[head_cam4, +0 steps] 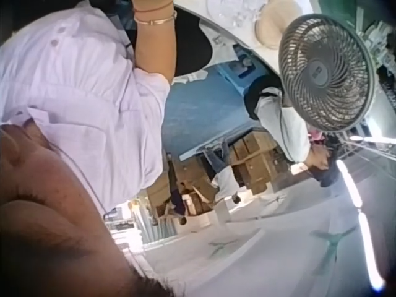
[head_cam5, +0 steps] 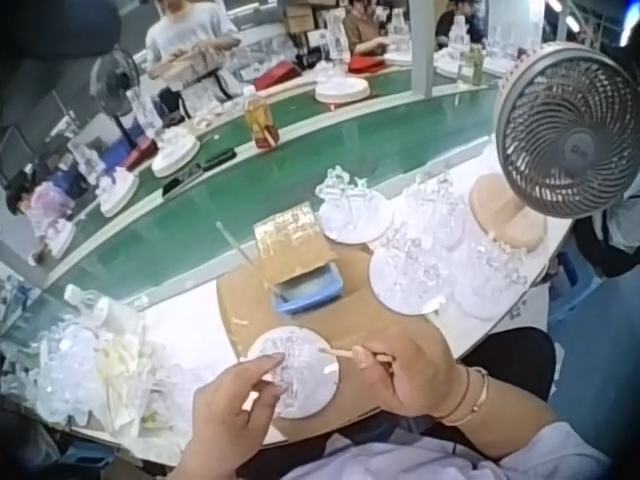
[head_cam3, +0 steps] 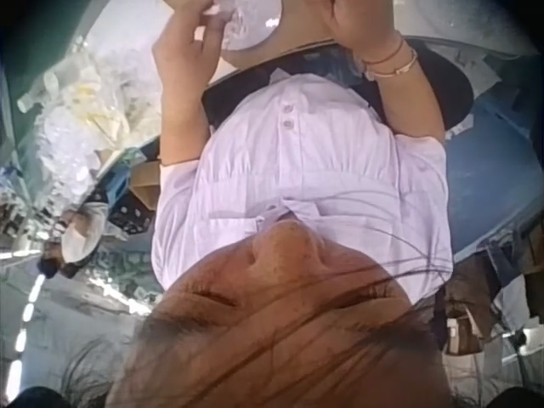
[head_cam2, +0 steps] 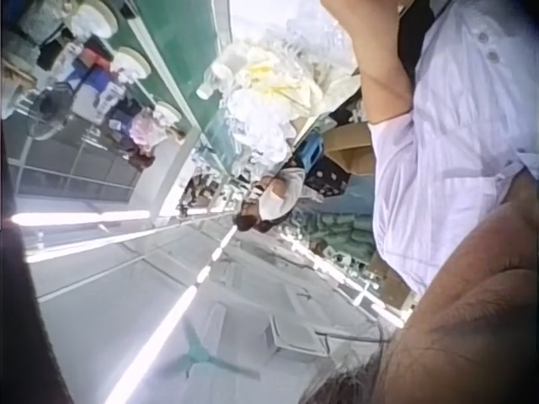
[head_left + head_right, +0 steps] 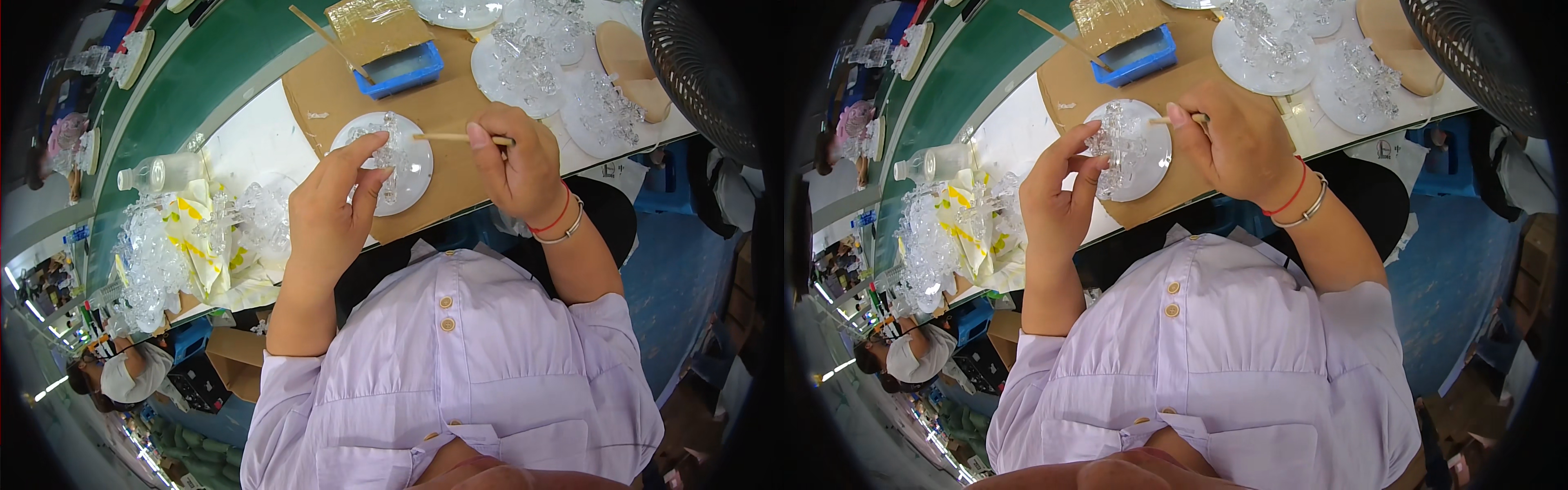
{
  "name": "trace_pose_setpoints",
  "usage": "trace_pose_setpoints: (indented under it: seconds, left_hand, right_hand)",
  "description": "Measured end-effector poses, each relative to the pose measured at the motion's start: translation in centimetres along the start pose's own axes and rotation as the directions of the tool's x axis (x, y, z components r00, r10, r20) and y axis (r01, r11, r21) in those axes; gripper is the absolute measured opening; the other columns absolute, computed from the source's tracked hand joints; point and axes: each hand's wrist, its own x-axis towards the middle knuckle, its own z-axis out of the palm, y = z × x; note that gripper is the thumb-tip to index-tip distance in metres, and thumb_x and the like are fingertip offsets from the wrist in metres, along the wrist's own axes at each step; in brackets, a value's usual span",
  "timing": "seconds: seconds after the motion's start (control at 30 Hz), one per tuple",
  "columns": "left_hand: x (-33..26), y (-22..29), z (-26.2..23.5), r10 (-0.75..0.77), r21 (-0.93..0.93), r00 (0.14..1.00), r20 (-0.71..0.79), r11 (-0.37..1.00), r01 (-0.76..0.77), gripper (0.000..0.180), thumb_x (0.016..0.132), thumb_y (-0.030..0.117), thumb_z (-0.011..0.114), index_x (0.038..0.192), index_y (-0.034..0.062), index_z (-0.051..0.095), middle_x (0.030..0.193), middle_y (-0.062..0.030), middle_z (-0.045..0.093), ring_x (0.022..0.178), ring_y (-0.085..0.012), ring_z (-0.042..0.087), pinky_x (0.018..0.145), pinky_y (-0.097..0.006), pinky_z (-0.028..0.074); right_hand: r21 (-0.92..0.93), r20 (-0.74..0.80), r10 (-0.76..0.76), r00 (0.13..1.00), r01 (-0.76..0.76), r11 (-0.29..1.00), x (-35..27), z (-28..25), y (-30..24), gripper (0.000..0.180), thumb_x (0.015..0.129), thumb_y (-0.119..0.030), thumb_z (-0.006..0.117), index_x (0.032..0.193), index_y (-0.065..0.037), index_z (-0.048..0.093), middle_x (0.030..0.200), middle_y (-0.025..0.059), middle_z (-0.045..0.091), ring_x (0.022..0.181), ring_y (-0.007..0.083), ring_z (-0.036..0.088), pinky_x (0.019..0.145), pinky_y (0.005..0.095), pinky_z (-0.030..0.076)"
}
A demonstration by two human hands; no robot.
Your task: Applying glue to decorative crystal components and assembling them onto a circular base.
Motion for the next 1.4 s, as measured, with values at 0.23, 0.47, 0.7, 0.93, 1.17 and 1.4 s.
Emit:
trace_pose_setpoints:
  seconds: [0.23, 0.47, 0.7, 0.93, 1.17, 1.4]
  left_hand:
    - [-0.2, 0.0, 0.3, 0.021, 0.054, 0.999, -0.032, 0.998, -0.019, 0.031, 0.081, 0.004, 0.071, 0.11, 0.0085, 0.063, 0.092, -0.0102, 0.067, 0.068, -0.0205, 0.066, 0.06, -0.029, 0.051]
    - [-0.2, -0.1, 0.5, 0.024, 0.047, 0.999, -0.037, 0.999, -0.023, 0.031, 0.081, 0.005, 0.071, 0.111, 0.0086, 0.063, 0.093, -0.0104, 0.067, 0.067, -0.0196, 0.066, 0.059, -0.029, 0.051]
    - [-0.1, -0.1, 0.6, 0.025, 0.058, 0.999, -0.039, 0.998, -0.022, 0.031, 0.081, 0.005, 0.071, 0.111, 0.0085, 0.063, 0.094, -0.0104, 0.067, 0.067, -0.019, 0.066, 0.059, -0.028, 0.051]
    - [-0.1, 0.2, 0.8, 0.014, 0.076, 0.999, -0.045, 0.997, -0.011, 0.031, 0.082, 0.006, 0.071, 0.111, 0.0088, 0.062, 0.095, -0.0102, 0.067, 0.067, -0.0185, 0.066, 0.058, -0.028, 0.051]
    - [0.0, 0.2, 0.7, 0.003, 0.067, 0.999, -0.04, 0.998, -0.001, 0.031, 0.081, 0.005, 0.07, 0.111, 0.0075, 0.062, 0.096, -0.0105, 0.067, 0.067, -0.0179, 0.067, 0.059, -0.028, 0.051]
    - [0.0, 0.2, 0.8, -0.017, 0.067, 0.999, -0.031, 0.998, 0.019, 0.03, 0.081, 0.005, 0.071, 0.11, 0.0067, 0.062, 0.097, -0.0105, 0.068, 0.068, -0.0177, 0.067, 0.06, -0.028, 0.051]
  right_hand:
    - [-0.022, 0.01, -0.005, 1.0, 0.005, 1.0, -0.6, -0.1, 0.0, 0.006, 0.09, 0.001, 0.055, 0.091, 0.0, 0.049, 0.071, 0.0103, 0.057, 0.053, 0.0204, 0.052, 0.05, 0.0286, 0.041]
    - [-0.027, -0.01, 0.035, 0.999, -0.035, 0.999, -0.4, -0.1, -0.2, 0.006, 0.089, 0.001, 0.055, 0.09, 0.0, 0.05, 0.071, 0.0099, 0.057, 0.054, 0.0211, 0.052, 0.052, 0.0296, 0.042]
    - [-0.047, 0.008, -0.051, 0.999, 0.051, 0.998, -1.3, -0.5, -0.5, 0.007, 0.088, 0.002, 0.056, 0.091, 0.0, 0.05, 0.073, 0.0114, 0.058, 0.054, 0.0232, 0.053, 0.051, 0.0312, 0.043]
    - [0.026, -0.028, -0.042, 0.999, 0.043, 0.999, -1.5, 0.0, -0.3, 0.01, 0.087, 0.004, 0.057, 0.093, 0.001, 0.05, 0.077, 0.0141, 0.059, 0.059, 0.0262, 0.056, 0.053, 0.0331, 0.044]
    - [0.089, -0.001, -0.069, 0.998, 0.069, 0.994, -1.9, 0.0, -1.0, 0.011, 0.083, -0.003, 0.065, 0.087, -0.002, 0.054, 0.072, 0.0088, 0.058, 0.056, 0.0247, 0.055, 0.05, 0.0338, 0.043]
    - [0.031, -0.002, -0.074, 0.997, 0.074, 0.997, -1.6, -0.3, -0.1, 0.01, 0.085, 0.005, 0.057, 0.092, 0.002, 0.051, 0.077, 0.0144, 0.059, 0.061, 0.0279, 0.056, 0.055, 0.0339, 0.045]
